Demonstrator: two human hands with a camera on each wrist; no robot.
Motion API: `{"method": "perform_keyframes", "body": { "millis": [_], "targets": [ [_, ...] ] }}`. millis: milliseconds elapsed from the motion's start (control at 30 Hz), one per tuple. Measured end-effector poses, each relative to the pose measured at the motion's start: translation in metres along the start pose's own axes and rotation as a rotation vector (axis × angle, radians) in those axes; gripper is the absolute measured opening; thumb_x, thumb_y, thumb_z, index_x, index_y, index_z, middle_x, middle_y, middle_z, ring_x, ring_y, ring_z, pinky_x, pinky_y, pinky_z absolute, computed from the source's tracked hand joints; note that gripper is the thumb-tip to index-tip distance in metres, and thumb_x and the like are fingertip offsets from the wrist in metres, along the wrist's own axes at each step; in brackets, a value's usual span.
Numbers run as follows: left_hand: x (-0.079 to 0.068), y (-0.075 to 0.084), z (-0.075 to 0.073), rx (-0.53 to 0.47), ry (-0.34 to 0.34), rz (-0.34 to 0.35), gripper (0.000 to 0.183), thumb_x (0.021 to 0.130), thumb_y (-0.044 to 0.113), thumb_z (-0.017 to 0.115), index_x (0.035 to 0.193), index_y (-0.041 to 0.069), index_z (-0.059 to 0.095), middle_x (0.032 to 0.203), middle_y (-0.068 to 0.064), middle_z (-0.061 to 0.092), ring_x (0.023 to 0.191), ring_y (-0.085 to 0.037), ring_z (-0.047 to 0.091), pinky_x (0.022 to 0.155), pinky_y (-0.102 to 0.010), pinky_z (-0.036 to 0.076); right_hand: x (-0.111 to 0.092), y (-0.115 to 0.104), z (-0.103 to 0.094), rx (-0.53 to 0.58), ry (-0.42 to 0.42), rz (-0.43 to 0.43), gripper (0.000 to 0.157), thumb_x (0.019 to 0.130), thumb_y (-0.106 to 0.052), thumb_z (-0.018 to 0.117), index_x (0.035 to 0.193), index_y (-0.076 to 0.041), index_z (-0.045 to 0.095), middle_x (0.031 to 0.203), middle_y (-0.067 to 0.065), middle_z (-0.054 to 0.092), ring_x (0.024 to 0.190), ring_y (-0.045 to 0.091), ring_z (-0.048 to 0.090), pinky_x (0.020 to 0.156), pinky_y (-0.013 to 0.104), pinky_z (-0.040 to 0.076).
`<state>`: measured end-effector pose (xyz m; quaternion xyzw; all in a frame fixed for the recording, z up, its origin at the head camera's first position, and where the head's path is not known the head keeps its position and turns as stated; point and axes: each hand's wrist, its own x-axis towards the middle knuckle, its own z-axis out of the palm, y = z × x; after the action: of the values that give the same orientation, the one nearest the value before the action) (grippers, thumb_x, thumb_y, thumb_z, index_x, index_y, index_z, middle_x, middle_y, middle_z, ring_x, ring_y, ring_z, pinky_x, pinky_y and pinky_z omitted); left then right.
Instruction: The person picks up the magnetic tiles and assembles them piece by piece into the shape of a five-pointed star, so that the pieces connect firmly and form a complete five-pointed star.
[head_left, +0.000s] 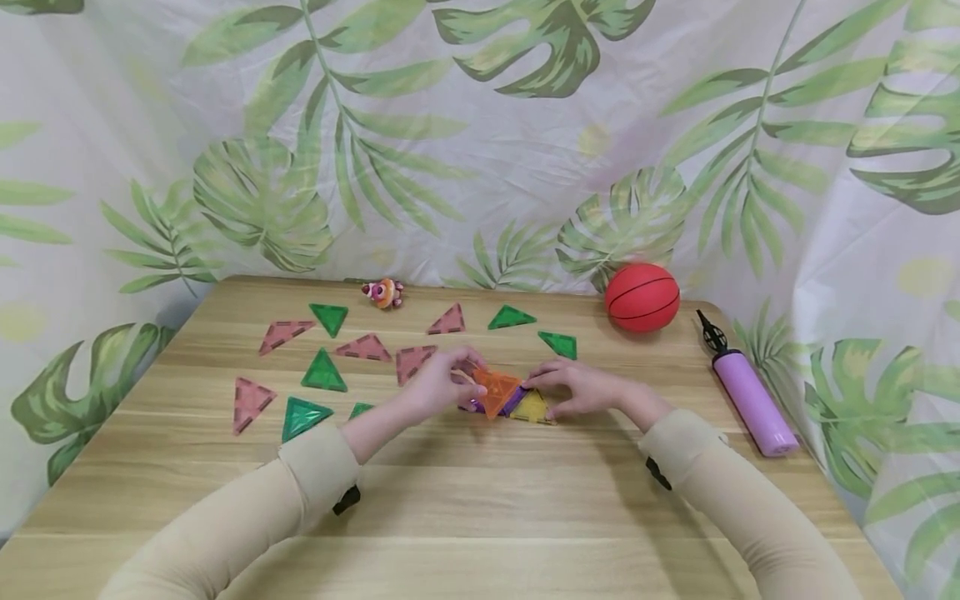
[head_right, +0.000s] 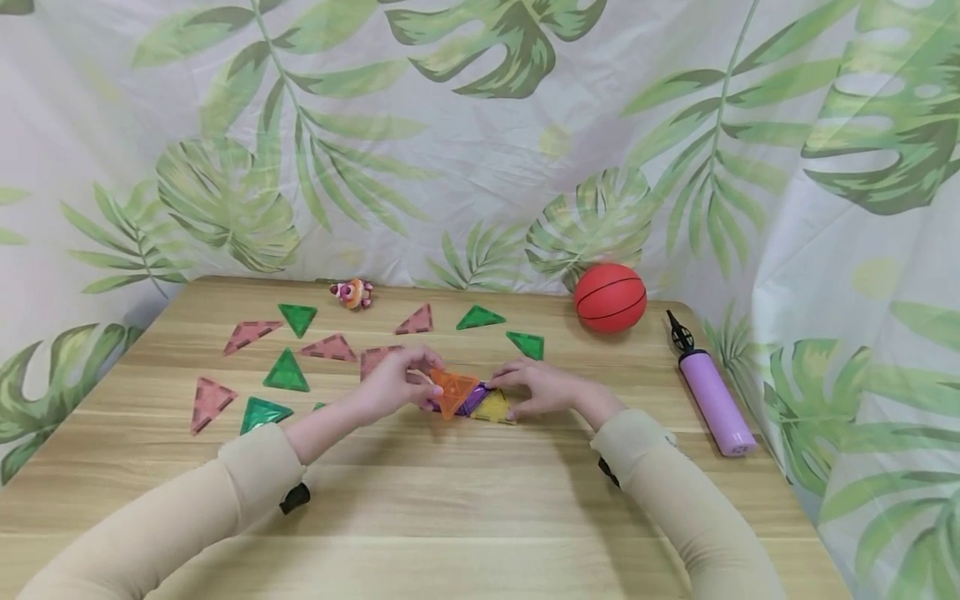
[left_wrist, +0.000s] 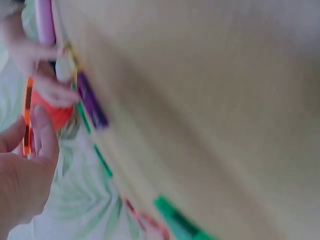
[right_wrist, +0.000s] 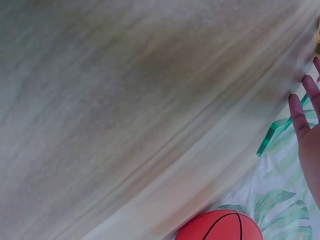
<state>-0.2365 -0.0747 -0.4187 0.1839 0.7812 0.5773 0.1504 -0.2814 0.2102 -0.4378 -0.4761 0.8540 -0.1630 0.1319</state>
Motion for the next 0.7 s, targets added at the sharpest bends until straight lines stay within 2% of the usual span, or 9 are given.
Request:
{"method": "perform_keyframes", "body": {
  "millis": [133, 400, 600, 700],
  "targets": [
    [-0.010, -0.006, 0.020, -0.020, 0.008, -0.002, 0.027, 0.081, -0.005, 0.069, 0.105, -0.002, 0.059, 0.096, -0.018, 0.060, 0.069, -0.020, 0.066, 0.064, -0.038, 0.057, 0.000, 0.003, 0.000, 0.004, -0.008, 0.005, 0.051, 0.087, -0.026, 0.068, 0.133, -0.011, 0.054, 0.135, 0.010, 0.050, 0.128, 0.029, 0.041, 0.106, 0.049, 0.033],
    [-0.017, -0.009, 0.052, -0.059, -0.037, -0.114, 0.024, 0.078, -0.010, 0.069, 0.099, -0.004, 0.058, 0.088, -0.014, 0.061, 0.063, -0.019, 0.066, 0.061, -0.034, 0.057, 0.000, 0.006, 0.001, 0.021, -0.020, 0.028, 0.051, 0.087, -0.027, 0.068, 0.135, -0.014, 0.054, 0.138, 0.009, 0.049, 0.131, 0.029, 0.038, 0.108, 0.050, 0.030],
    [-0.010, -0.011, 0.060, 0.020, -0.063, -0.100, 0.023, 0.077, -0.008, 0.071, 0.096, -0.004, 0.059, 0.081, -0.011, 0.061, 0.062, -0.022, 0.067, 0.058, -0.032, 0.056, 0.000, 0.005, 0.001, 0.022, -0.012, 0.019, 0.051, 0.087, -0.026, 0.068, 0.134, -0.013, 0.054, 0.137, 0.010, 0.050, 0.130, 0.029, 0.039, 0.107, 0.051, 0.030],
    [-0.007, -0.013, 0.060, 0.138, -0.070, -0.054, 0.022, 0.077, -0.002, 0.074, 0.094, -0.001, 0.062, 0.079, -0.008, 0.063, 0.060, -0.015, 0.064, 0.055, -0.027, 0.055, -0.001, 0.005, 0.001, 0.019, -0.010, 0.015, 0.051, 0.087, -0.025, 0.068, 0.134, -0.012, 0.054, 0.137, 0.010, 0.050, 0.130, 0.029, 0.039, 0.107, 0.051, 0.031]
  ]
}}
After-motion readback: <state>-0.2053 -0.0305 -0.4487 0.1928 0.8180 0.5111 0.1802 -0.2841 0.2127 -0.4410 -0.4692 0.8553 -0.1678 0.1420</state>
